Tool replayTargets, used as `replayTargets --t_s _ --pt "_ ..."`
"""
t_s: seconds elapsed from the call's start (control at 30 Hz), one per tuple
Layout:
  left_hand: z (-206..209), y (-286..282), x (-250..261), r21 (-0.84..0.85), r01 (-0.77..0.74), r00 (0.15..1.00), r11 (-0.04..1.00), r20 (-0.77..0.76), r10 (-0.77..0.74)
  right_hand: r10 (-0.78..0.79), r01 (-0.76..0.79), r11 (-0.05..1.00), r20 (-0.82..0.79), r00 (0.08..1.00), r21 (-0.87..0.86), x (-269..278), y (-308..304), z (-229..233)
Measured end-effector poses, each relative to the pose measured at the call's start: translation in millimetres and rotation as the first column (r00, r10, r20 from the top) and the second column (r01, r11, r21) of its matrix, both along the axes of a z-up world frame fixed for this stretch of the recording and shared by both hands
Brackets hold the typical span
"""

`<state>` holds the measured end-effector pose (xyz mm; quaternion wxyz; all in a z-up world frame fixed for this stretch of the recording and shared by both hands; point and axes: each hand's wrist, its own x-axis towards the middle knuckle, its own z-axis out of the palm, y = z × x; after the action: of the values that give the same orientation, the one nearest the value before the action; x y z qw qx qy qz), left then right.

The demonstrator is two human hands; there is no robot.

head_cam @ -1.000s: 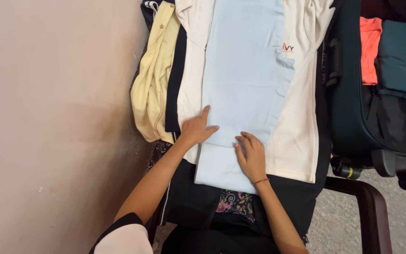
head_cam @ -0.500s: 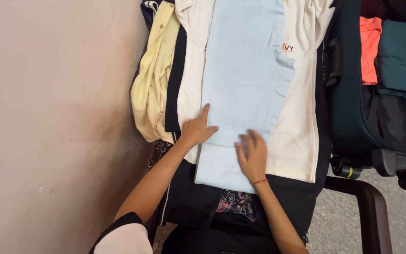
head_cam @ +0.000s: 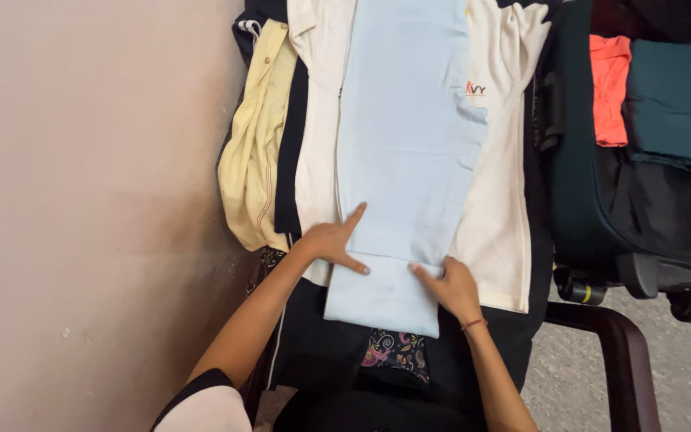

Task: The person picks up a white shirt and two pairs of trousers from a bed, folds the shirt and then folds the trousers over it, and finally places the folded stack into a suitcase.

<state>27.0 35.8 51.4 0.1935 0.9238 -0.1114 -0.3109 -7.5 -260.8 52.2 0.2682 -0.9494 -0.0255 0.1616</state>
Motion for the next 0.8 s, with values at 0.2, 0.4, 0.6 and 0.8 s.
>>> replayTargets --t_s 0.2,0.4,0.6,0.8 --pt "-11 -5 -3 -0.324 -0.028 0.995 0.946 -0.098 -0.004 0.026 -0.007 0.846 -0.029 0.999 0.534 -4 -16 -19" --pt "113 -19 28 -0.649 -0.078 0.967 0.756 0.135 0.215 -0.115 0.039 0.714 0.062 0.992 0.699 78 -29 73" --pt "160 -61 61 -0.903 0.128 0.719 0.410 0.369 0.589 -0.266 -0.166 0.803 0.594 0.760 0.573 107 -50 162" --pt "35 -79 101 -0.449 -0.558 0.665 0.698 0.260 0.700 -0.043 -0.020 0.994 0.540 0.840 0.110 158 -63 28"
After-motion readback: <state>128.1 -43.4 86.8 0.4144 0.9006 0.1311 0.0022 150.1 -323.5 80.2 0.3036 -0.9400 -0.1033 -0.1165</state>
